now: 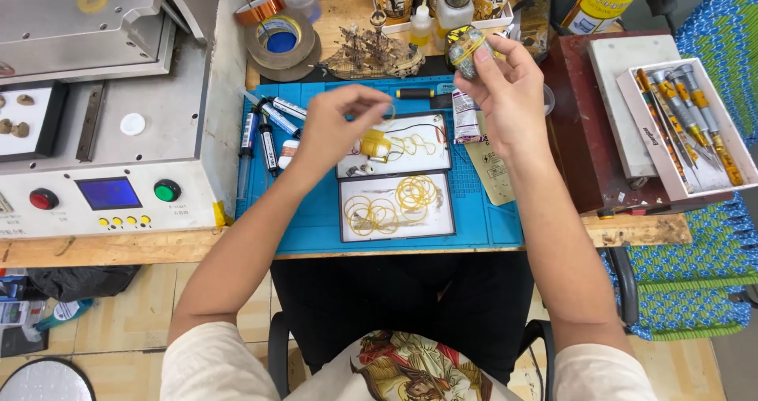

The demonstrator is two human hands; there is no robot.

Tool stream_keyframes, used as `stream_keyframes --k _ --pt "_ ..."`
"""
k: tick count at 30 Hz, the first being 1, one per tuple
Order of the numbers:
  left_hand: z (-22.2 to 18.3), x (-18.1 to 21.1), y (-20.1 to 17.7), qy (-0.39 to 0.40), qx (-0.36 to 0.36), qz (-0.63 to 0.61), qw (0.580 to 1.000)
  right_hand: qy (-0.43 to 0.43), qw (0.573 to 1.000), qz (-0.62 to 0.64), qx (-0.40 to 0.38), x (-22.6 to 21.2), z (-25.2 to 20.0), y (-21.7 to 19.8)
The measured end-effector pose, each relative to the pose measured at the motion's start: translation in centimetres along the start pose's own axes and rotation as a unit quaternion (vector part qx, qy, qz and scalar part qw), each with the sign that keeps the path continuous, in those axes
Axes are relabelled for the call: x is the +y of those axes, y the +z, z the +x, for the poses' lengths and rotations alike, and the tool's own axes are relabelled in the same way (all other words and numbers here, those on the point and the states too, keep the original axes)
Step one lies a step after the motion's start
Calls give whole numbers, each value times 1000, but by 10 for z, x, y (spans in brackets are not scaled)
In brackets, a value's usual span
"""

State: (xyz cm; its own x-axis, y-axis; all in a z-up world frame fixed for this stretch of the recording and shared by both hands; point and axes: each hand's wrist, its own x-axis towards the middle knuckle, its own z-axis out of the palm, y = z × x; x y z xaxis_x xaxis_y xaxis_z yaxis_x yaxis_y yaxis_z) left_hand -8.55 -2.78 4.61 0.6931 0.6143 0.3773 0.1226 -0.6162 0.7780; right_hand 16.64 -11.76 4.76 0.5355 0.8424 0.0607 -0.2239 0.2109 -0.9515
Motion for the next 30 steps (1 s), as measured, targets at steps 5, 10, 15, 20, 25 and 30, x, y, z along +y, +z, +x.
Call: stream_keyframes --k 5,10,15,20,25,30 --pt "4 -14 -23 -80 154 -126 977 41 986 -73 -141 -18 -17 13" --pt "-6 -19 5 -120 121 -223 960 91 944 -98 -302 8 -41 31" --pt "-10 -22 29 -113 87 -246 959 141 919 -103 -354 20 -32 25" --pt "-14 -5 23 -79 85 -315 942 156 927 -68 -336 22 -24 21" --pt "-14 0 21 -68 52 -343 935 132 923 -36 -359 36 -17 16" --pt "-13 4 16 -52 35 -357 932 116 931 -43 -344 29 -20 19"
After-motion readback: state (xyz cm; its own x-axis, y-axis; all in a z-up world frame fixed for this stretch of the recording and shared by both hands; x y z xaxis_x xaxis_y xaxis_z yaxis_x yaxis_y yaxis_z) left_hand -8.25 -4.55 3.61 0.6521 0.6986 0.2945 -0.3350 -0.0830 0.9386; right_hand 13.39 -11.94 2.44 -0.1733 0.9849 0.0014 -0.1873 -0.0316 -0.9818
